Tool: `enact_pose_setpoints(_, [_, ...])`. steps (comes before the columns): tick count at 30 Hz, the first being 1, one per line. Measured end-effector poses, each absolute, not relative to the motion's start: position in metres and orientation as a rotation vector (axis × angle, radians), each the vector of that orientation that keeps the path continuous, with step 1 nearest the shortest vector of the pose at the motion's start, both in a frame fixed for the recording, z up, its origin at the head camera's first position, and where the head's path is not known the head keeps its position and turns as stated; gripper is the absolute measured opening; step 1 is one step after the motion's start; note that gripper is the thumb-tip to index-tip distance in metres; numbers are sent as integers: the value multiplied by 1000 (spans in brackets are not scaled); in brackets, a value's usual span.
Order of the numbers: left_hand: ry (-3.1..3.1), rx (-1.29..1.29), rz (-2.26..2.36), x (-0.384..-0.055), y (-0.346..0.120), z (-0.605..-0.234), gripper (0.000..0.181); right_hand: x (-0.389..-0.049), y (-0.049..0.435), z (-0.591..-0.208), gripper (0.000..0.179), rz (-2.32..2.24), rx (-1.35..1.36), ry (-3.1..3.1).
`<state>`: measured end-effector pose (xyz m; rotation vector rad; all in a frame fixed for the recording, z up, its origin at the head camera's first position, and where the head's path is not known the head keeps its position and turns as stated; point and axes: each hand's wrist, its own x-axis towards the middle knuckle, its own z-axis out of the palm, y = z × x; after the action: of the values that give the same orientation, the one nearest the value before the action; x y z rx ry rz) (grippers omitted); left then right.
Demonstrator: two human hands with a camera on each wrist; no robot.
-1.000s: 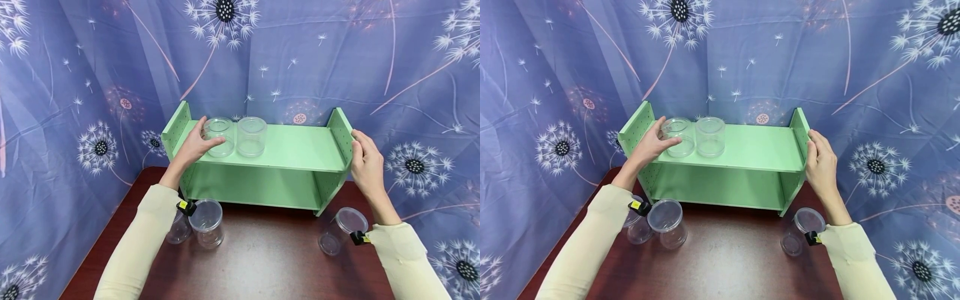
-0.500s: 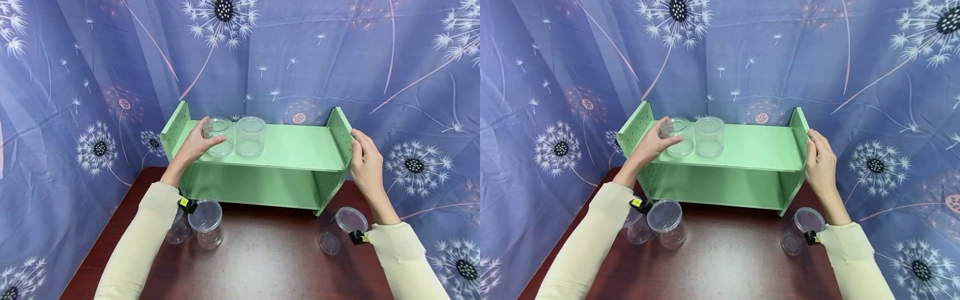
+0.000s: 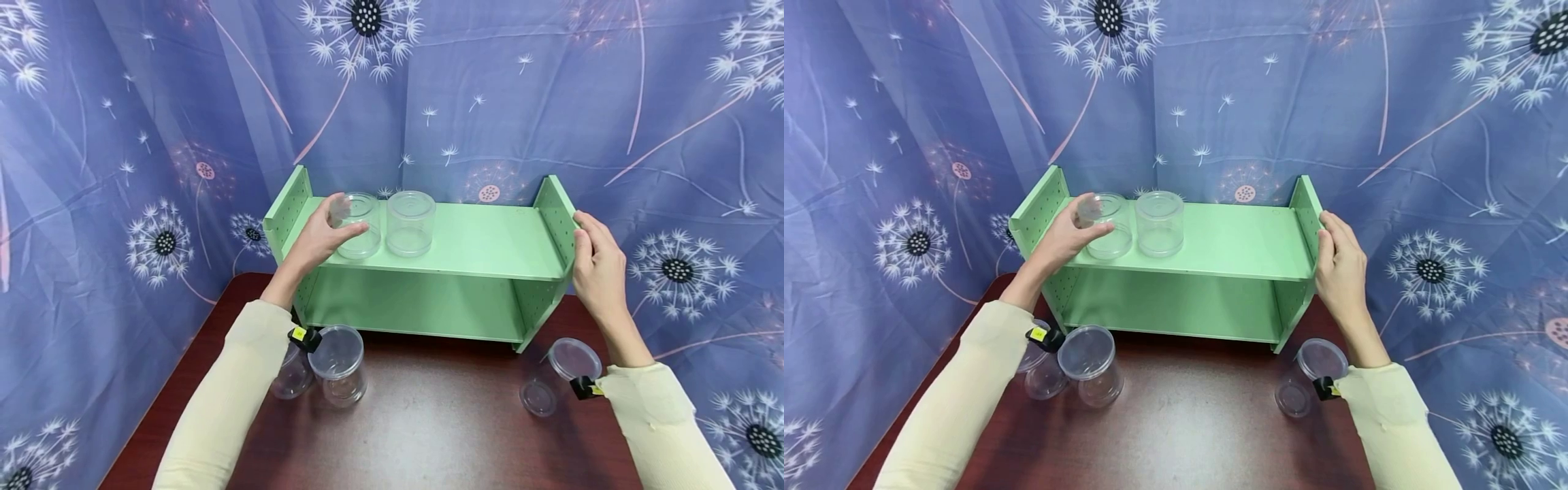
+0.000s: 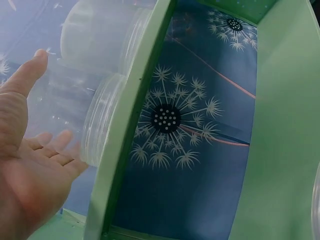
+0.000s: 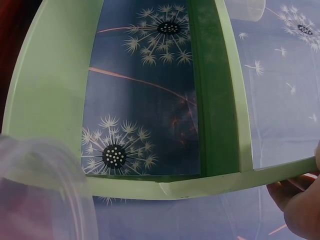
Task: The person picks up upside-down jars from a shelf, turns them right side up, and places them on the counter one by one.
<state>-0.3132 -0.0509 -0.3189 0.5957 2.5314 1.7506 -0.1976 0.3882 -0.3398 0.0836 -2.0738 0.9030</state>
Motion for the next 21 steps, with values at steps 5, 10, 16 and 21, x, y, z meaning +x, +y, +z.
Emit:
enact_pose_setpoints(5, [2524, 622, 1800, -306, -56, -317, 90, -199, 388, -341, 36, 909, 82, -2069])
enact_pose_setpoints(10, [2513, 644, 1809, -298, -63, -313, 87, -199, 387, -340, 36, 914, 78, -2067])
enact_pose_setpoints(16, [2492, 678, 1802, -286, -72, -311, 89, -199, 387, -341, 35, 913, 88, -2060])
enact_pose_setpoints(21, [2487, 721, 1783, -275, -79, -310, 90, -198, 387, -340, 35, 914, 86, -2057])
